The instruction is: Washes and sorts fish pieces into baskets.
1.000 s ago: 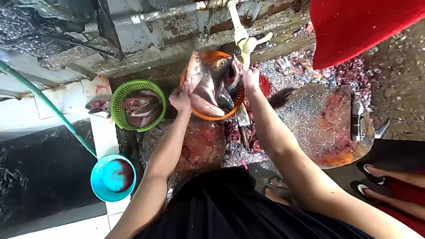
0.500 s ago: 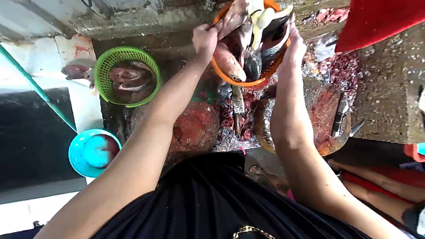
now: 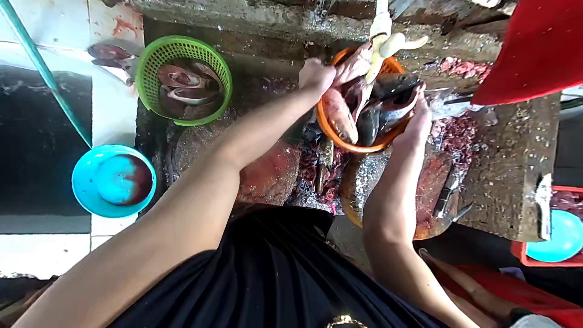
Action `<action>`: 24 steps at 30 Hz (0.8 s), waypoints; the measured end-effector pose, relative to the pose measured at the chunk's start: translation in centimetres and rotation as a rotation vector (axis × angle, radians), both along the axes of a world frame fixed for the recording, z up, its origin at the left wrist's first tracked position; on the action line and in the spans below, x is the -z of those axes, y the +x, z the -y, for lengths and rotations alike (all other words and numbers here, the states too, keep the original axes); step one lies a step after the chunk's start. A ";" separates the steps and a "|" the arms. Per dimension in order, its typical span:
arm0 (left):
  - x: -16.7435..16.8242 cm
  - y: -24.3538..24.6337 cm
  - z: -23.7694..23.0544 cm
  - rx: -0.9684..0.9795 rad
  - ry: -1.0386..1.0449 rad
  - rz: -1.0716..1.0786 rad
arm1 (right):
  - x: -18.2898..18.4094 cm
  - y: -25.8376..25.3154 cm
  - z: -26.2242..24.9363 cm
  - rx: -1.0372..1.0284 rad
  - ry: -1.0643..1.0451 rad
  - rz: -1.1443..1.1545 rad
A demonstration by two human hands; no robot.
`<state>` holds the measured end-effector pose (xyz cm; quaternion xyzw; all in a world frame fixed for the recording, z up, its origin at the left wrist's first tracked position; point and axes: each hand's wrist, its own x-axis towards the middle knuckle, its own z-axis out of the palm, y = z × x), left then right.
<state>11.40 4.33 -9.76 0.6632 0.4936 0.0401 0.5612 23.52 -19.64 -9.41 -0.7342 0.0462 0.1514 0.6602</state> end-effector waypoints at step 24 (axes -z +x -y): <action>6.3 -13.0 -1.6 -0.415 -0.044 0.322 | 6.8 -5.1 -7.4 -0.174 -0.220 -0.113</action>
